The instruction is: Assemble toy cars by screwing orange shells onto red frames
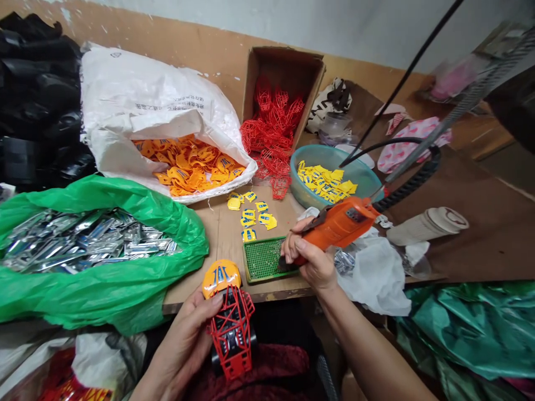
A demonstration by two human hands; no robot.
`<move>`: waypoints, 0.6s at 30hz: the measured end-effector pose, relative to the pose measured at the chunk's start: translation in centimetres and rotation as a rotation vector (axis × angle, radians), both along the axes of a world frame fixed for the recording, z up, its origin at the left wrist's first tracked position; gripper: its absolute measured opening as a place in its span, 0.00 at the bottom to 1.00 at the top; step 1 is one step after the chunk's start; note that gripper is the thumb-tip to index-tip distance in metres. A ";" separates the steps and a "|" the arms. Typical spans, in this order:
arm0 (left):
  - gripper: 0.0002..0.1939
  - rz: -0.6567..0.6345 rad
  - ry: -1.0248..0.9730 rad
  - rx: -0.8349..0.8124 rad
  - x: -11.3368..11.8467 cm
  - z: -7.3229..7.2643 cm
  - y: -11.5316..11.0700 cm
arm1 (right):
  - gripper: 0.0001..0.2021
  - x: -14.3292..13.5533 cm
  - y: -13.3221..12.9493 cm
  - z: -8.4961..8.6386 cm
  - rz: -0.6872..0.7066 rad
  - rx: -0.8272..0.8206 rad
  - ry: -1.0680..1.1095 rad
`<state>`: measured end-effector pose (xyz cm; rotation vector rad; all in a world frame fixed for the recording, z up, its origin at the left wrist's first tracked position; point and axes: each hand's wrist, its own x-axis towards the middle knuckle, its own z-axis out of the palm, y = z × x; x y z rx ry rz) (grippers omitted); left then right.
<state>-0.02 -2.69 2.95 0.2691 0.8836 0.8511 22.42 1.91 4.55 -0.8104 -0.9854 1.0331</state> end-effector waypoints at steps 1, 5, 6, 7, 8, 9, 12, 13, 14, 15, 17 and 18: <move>0.22 0.004 0.011 0.014 0.0 0.0 0.1 | 0.10 0.0 0.0 -0.1 0.010 0.002 0.001; 0.21 0.015 0.065 0.062 0.2 -0.4 0.1 | 0.10 0.0 -0.1 -0.6 0.063 0.014 0.012; 0.22 0.016 0.073 0.071 0.2 -0.5 0.0 | 0.10 -0.1 -0.2 -0.8 0.070 0.016 0.012; 0.22 0.018 0.078 0.079 0.2 -0.6 0.0 | 0.10 -0.1 -0.3 -0.9 0.073 0.017 0.011; 0.22 0.020 0.083 0.085 0.2 -0.7 0.0 | 0.09 -0.1 -0.4 -1.0 0.073 0.017 0.009; 0.23 0.022 0.088 0.089 0.3 -0.8 0.0 | 0.09 -0.1 -0.4 -1.1 0.072 0.012 0.007; 0.24 0.030 0.096 0.098 0.2 -1.0 0.1 | 0.10 -0.2 -0.5 -1.2 0.058 -0.020 -0.006; 0.25 0.031 0.097 0.098 0.3 -1.0 0.1 | 0.11 -0.2 -0.5 -1.2 0.052 -0.031 -0.011; 0.26 0.031 0.098 0.097 0.3 -1.1 0.1 | 0.11 -0.2 -0.5 -1.1 0.045 -0.038 -0.015; 0.26 0.032 0.100 0.095 0.3 -1.1 0.2 | 0.11 -0.2 -0.5 -1.1 0.040 -0.040 -0.018; 0.26 0.033 0.100 0.091 0.3 -1.2 0.2 | 0.11 -0.3 -0.4 -1.1 0.037 -0.037 -0.018; 0.26 0.034 0.098 0.090 0.4 -1.2 0.2 | 0.11 -0.3 -0.4 -1.1 0.036 -0.034 -0.017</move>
